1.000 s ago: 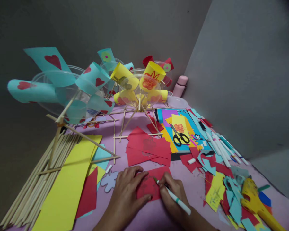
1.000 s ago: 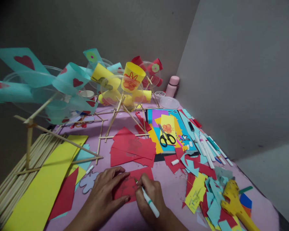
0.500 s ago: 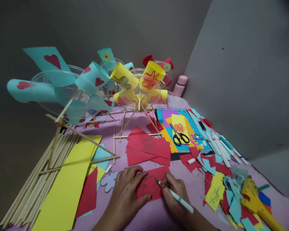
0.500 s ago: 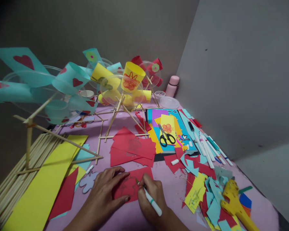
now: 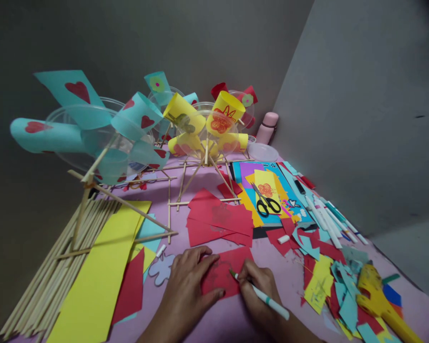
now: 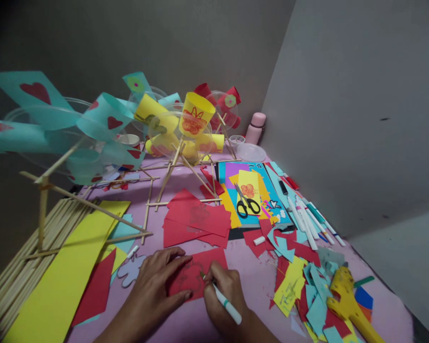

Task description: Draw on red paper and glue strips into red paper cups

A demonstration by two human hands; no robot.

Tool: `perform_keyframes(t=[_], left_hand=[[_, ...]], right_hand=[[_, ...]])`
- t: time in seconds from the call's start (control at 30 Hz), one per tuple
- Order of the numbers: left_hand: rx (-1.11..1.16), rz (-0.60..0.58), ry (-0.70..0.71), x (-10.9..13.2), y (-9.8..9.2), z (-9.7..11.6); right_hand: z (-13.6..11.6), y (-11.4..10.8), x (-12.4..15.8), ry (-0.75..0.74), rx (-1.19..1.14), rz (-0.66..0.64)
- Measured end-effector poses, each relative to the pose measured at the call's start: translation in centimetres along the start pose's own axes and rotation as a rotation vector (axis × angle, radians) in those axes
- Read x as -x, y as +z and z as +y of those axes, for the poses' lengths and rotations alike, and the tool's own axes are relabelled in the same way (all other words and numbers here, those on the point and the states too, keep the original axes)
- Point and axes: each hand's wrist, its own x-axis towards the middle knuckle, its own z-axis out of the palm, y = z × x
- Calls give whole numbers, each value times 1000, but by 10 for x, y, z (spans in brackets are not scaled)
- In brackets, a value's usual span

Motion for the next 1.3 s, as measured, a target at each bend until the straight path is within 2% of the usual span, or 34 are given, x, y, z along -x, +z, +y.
perform_keyframes(t=[0.43,0.83,1.0,1.3], left_hand=[[5,-16,-2,0,-1,1],[2,-20,-14,0,-1,2],[5,-23,-14,1,0,1],[-5,14,23,1,4,-2]], right_hand=[[2,5,3,-29,-59,-31],[-2,4,1,-91,-50,7],[-2,5,1,-104,-107,81],[-7,8,-4,-187,18,-9]])
